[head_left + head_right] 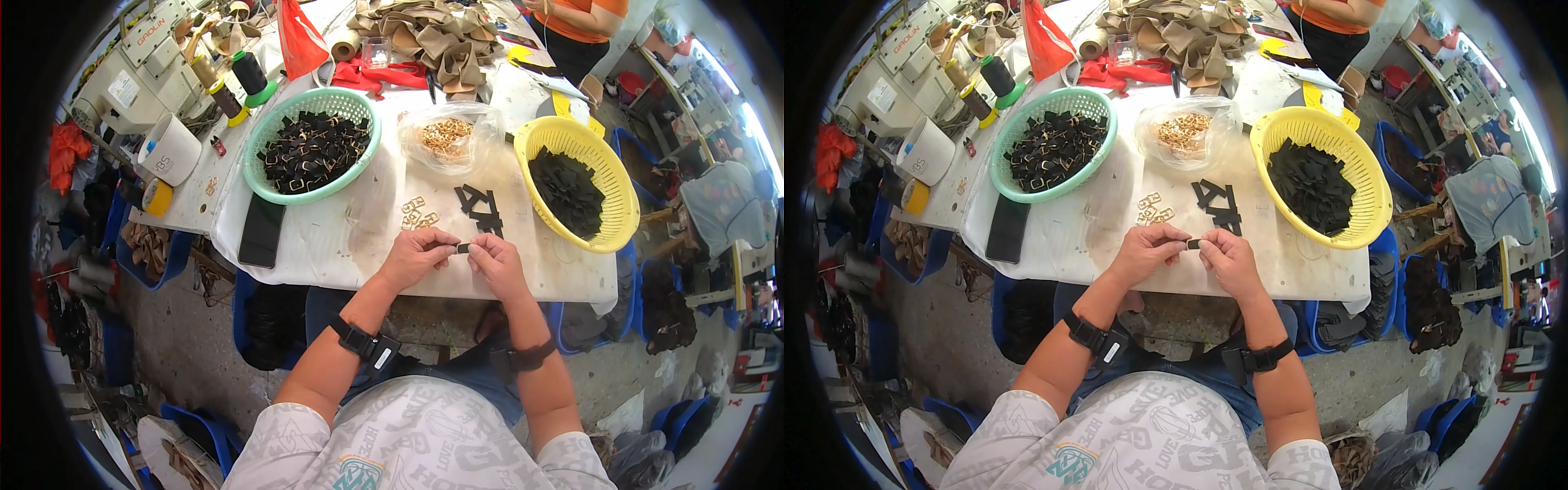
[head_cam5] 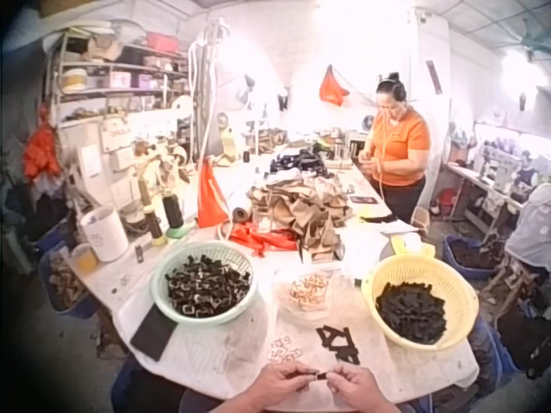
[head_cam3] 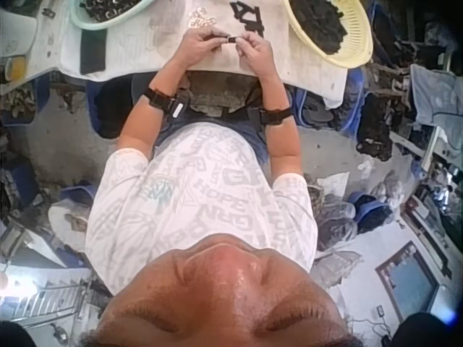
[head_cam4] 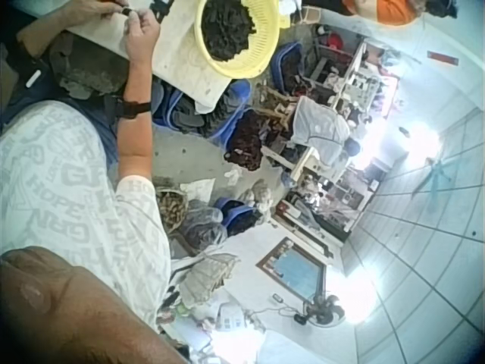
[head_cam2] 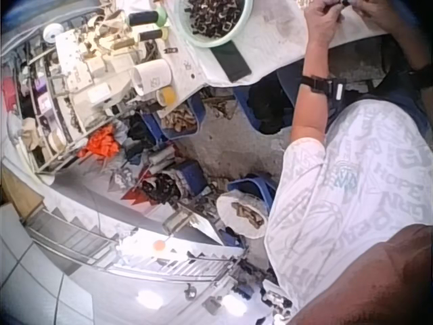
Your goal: Manually attaching metal buckles to small black leather strips at a workbench.
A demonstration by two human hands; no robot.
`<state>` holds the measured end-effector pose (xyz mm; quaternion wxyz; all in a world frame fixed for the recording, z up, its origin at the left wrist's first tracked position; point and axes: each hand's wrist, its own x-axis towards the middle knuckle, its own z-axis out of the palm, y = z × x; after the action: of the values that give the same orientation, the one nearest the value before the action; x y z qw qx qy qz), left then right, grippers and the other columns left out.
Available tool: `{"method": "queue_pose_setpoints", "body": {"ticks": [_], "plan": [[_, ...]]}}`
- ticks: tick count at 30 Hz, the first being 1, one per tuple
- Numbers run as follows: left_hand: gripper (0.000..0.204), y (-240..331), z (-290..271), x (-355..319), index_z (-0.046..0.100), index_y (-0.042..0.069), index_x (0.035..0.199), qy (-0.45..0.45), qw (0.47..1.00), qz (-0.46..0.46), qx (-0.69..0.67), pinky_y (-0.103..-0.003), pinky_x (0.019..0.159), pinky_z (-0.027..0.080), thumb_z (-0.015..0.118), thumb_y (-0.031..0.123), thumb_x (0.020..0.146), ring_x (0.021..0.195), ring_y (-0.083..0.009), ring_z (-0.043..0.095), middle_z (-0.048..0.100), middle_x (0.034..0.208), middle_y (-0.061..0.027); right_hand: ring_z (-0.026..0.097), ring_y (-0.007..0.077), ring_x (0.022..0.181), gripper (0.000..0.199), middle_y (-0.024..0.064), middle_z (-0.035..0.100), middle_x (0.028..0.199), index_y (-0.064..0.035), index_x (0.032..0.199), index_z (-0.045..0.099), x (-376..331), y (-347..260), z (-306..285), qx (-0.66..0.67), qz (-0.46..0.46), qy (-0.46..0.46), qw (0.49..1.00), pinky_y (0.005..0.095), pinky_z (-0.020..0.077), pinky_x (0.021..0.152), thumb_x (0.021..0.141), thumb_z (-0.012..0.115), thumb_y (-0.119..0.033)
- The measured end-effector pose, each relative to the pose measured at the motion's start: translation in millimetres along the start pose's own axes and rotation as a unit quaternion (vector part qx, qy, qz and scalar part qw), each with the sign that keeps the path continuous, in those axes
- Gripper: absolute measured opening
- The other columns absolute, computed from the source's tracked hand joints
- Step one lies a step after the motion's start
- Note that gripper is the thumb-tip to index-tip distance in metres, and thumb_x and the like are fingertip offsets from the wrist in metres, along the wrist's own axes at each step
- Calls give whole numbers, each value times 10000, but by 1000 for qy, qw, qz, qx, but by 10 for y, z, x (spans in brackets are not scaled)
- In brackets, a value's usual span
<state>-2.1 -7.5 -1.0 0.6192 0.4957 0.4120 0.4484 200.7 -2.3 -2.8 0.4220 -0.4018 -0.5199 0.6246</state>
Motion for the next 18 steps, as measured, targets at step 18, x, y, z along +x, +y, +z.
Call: {"method": "queue_pose_setpoints", "body": {"ticks": [18], "plan": [[117,-28,-6,3,681,-7,1015,-58,998,11,8,-208,637,496,632,34,918,710,-65,605,671,845,-9,516,61,587,86,2,583,685,15,904,618,3,-58,35,-26,28,-4,999,212,398,529,930,608,-66]]}}
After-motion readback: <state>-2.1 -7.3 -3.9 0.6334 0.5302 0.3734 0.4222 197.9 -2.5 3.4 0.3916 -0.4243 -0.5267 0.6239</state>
